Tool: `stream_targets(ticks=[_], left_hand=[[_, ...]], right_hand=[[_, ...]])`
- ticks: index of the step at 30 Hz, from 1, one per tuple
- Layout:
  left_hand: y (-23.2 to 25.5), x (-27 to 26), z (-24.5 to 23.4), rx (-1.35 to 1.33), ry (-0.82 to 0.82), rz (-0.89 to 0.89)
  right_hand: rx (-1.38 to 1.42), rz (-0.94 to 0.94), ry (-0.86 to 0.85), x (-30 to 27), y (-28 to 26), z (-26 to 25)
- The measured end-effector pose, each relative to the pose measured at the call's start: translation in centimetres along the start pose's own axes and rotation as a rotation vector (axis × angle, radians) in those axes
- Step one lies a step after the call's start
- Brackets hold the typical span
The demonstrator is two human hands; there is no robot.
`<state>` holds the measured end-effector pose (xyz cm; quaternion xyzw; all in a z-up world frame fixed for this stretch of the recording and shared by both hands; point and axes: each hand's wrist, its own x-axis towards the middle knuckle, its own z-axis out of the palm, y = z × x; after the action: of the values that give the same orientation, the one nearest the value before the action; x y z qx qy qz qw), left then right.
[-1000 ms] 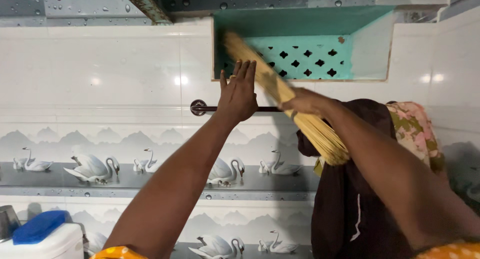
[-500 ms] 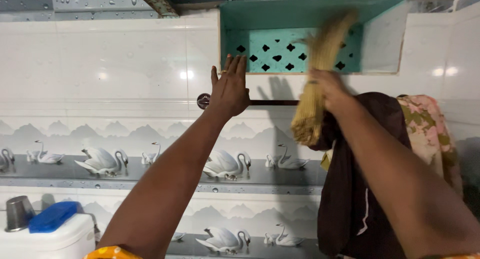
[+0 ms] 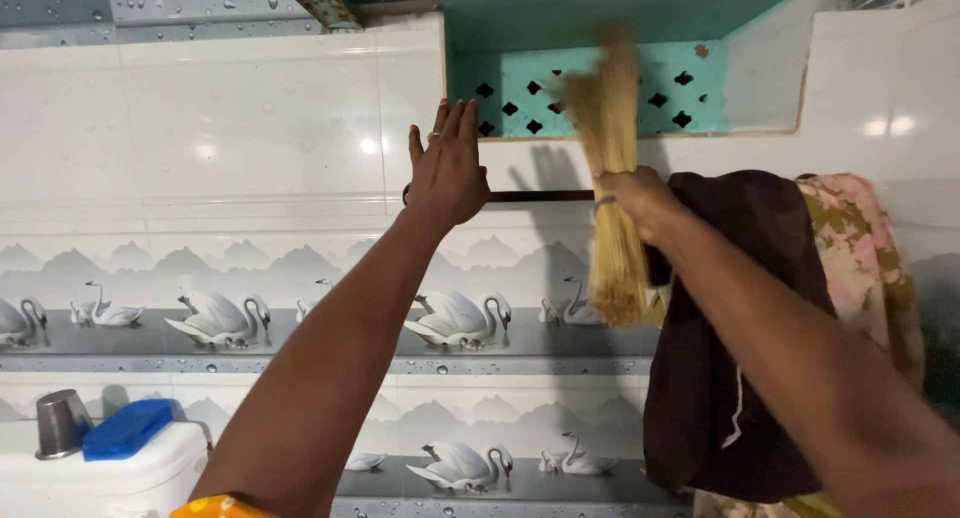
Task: The person sweeps a bathroom using a traditional straw broom. They clean the floor, a wall niche, and the upper wall area, moving debris toward the drain.
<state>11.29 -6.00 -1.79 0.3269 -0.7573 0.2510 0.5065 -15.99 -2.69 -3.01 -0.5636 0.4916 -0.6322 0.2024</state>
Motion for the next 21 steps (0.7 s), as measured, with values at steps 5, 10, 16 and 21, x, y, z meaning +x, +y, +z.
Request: stream_targets(ticks=[5, 10, 16, 21], left_hand=[[0.4, 0.5, -0.5, -0.023, 0.055, 0.029], [1.2, 0.9, -0.2, -0.028, 0.068, 0.002], [1.4, 1.0, 0.2, -0.014, 0.052, 0.012], [2.6, 1.9, 0.7, -0.010, 0.042, 0.005]], right_hand=[[0.109, -0.128, -0.070, -3.0, -2.9, 4.8], [-0.907, -0.242, -0.180, -8.2, -2.5, 7.9], [-1.504, -0.189, 0.243, -5.5, -0.9, -7.0], [-1.629, -0.052, 0.480, -1.0, -1.1, -14.5]])
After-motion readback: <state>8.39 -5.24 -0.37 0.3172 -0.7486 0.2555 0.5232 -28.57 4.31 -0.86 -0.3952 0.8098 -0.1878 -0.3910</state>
